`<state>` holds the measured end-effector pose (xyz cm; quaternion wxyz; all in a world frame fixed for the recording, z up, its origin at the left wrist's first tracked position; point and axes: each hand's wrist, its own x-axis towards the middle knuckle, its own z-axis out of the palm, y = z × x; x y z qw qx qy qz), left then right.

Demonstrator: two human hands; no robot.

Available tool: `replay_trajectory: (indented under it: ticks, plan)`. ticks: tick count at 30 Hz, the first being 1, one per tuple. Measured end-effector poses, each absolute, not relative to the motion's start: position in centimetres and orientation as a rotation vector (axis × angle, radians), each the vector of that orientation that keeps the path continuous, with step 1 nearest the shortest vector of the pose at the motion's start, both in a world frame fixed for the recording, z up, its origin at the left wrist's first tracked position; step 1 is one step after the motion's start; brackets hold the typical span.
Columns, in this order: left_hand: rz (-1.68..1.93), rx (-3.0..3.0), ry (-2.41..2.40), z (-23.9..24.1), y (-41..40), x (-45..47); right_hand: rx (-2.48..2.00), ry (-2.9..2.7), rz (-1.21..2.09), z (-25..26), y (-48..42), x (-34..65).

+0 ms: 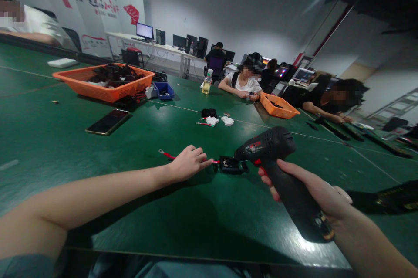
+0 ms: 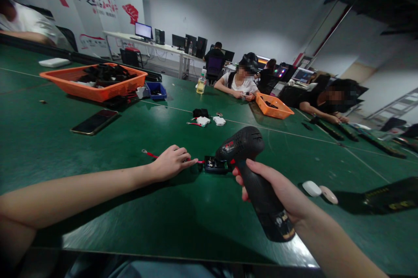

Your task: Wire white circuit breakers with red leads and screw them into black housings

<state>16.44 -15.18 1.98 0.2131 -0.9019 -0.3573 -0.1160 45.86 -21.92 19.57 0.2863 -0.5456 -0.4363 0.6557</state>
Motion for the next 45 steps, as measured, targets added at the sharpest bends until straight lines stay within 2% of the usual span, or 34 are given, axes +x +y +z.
replay_trajectory:
  ticks: [45]
  plan:
    - [-0.305, -2.531, -0.997, 2.14, -15.21, 16.44, -1.489, -1.092, 1.787, 19.64, -21.81, 45.63]
